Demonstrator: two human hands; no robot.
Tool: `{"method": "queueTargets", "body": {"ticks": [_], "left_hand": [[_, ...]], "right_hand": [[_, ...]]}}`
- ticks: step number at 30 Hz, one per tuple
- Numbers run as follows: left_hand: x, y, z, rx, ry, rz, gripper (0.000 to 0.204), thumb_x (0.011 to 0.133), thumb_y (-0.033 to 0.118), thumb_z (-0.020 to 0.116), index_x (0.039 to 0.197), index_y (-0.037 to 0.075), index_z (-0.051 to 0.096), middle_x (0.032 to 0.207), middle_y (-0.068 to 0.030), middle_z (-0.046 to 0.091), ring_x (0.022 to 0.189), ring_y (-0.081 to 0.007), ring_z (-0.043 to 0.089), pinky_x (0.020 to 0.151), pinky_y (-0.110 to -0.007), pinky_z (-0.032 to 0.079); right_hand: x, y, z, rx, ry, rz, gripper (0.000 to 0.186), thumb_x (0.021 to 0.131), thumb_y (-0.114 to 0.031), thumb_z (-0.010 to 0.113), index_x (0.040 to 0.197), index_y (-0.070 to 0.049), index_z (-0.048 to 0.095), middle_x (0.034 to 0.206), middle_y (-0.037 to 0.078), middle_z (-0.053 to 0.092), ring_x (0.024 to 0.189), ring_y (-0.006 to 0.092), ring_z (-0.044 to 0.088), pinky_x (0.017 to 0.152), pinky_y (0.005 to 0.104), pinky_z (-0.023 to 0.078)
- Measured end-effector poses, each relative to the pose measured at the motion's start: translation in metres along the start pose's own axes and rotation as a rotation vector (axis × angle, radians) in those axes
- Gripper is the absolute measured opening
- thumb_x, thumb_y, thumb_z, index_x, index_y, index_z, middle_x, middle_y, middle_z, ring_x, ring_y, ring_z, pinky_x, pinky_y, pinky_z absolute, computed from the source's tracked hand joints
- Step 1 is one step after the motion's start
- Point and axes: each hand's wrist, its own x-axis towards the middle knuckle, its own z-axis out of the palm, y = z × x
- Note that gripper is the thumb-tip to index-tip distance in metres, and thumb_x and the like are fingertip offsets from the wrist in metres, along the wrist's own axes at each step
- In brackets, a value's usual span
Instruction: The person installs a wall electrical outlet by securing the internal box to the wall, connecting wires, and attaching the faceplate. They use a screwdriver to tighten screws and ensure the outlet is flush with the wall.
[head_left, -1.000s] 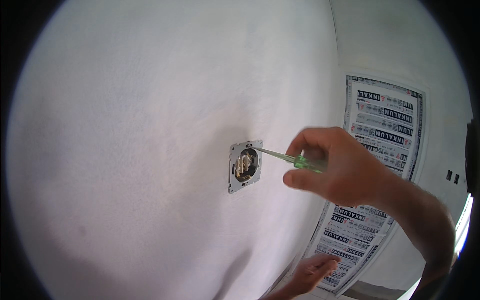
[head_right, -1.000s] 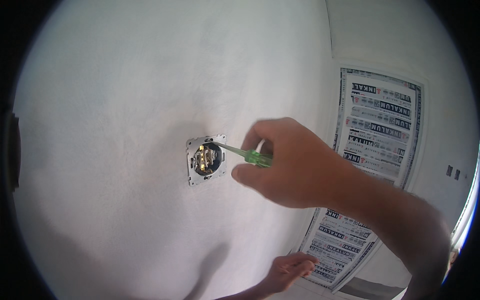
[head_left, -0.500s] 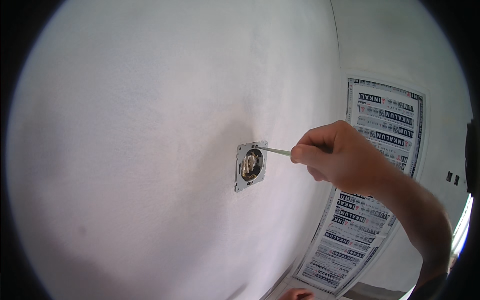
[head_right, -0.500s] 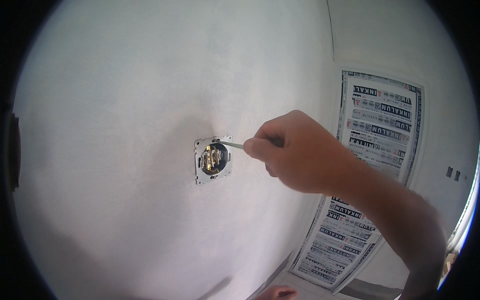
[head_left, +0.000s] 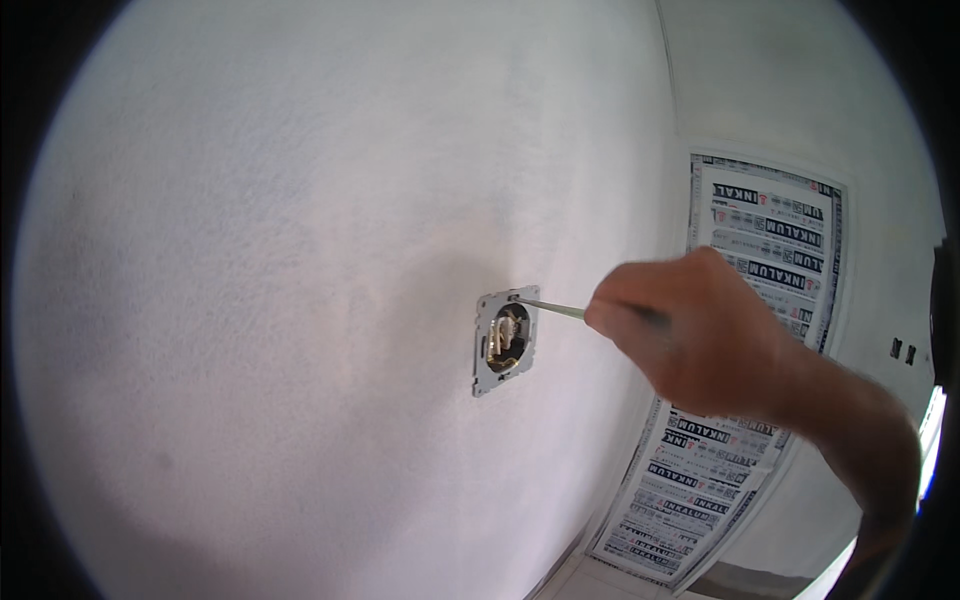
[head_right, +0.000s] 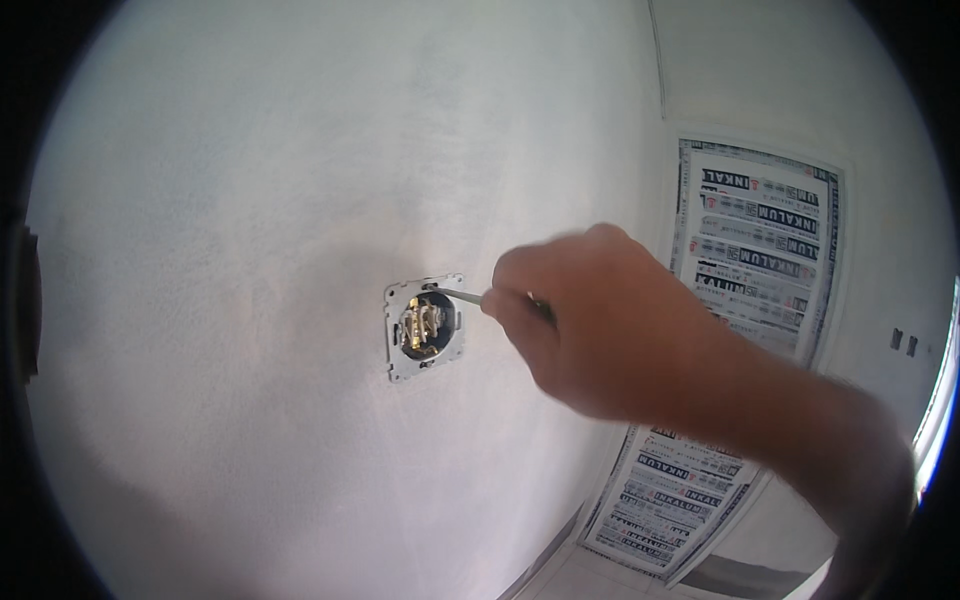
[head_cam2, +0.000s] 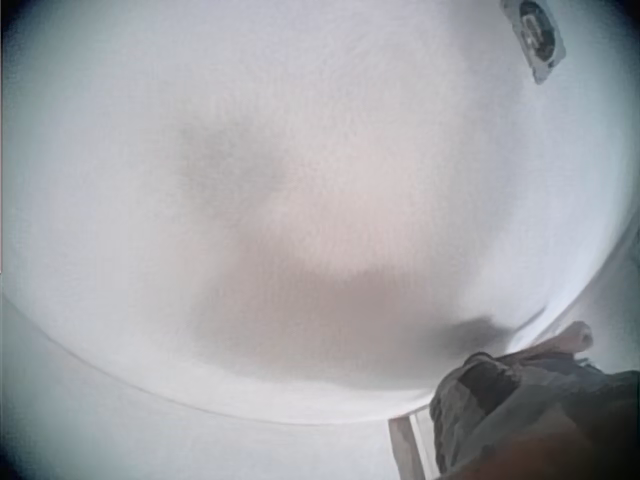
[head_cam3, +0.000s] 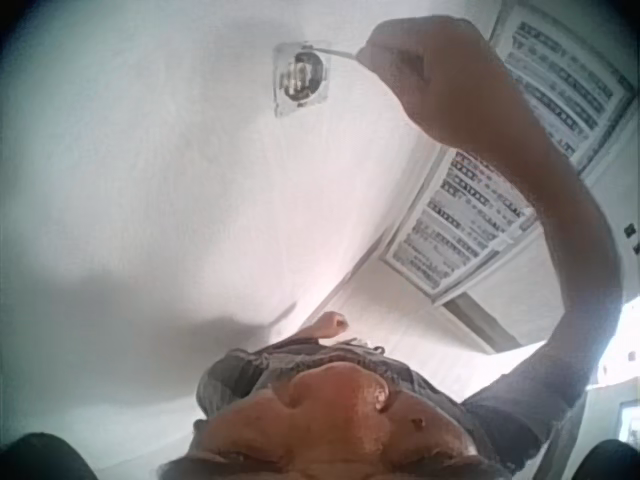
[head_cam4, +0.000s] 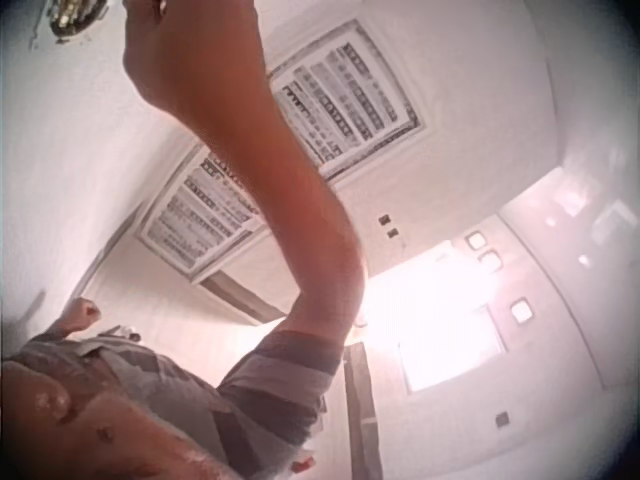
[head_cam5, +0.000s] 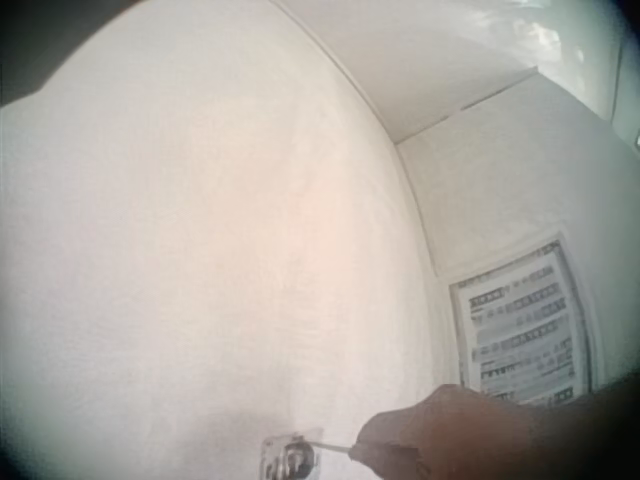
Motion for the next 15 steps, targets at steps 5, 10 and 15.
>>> {"method": "queueTargets", "body": {"ticks": [5, 10, 15], "left_hand": [[0.076, 0.094, 0.0, 0.04, -0.068, 0.218, 0.025, 0.09, 0.024, 0.071, 0.101, 0.004, 0.077, 0.091, -0.0203, 0.073, 0.08, -0.0392, 0.07, 0.073, -0.05, 0.054], [0.117, 0.072, 0.01, -0.084, -0.083, 0.339, 0.022, 0.09, 0.022, 0.068, 0.099, 0.004, 0.076, 0.09, -0.0218, 0.072, 0.079, -0.0395, 0.069, 0.071, -0.05, 0.052], [0.028, 0.004, 0.01, 0.118, -0.123, 0.076, 0.022, 0.088, 0.025, 0.068, 0.097, 0.007, 0.078, 0.094, -0.0224, 0.074, 0.082, -0.0406, 0.071, 0.076, -0.054, 0.054]], "right_hand": [[0.008, -0.003, -0.012, 0.263, -0.193, 0.357, 0.016, 0.099, -0.008, 0.063, 0.111, 0.001, 0.069, 0.066, 0.007, 0.065, 0.051, 0.0133, 0.054, 0.049, 0.0338, 0.042], [0.0, 0.011, 0.002, -0.203, 0.045, -0.164, 0.021, 0.096, -0.007, 0.067, 0.114, 0.004, 0.068, 0.073, 0.01, 0.066, 0.059, 0.0146, 0.061, 0.051, 0.0325, 0.048], [-0.018, 0.034, 0.015, -0.763, 0.216, -0.534, 0.023, 0.093, -0.008, 0.07, 0.111, 0.004, 0.067, 0.077, 0.012, 0.066, 0.064, 0.0187, 0.066, 0.057, 0.0326, 0.057]]}}
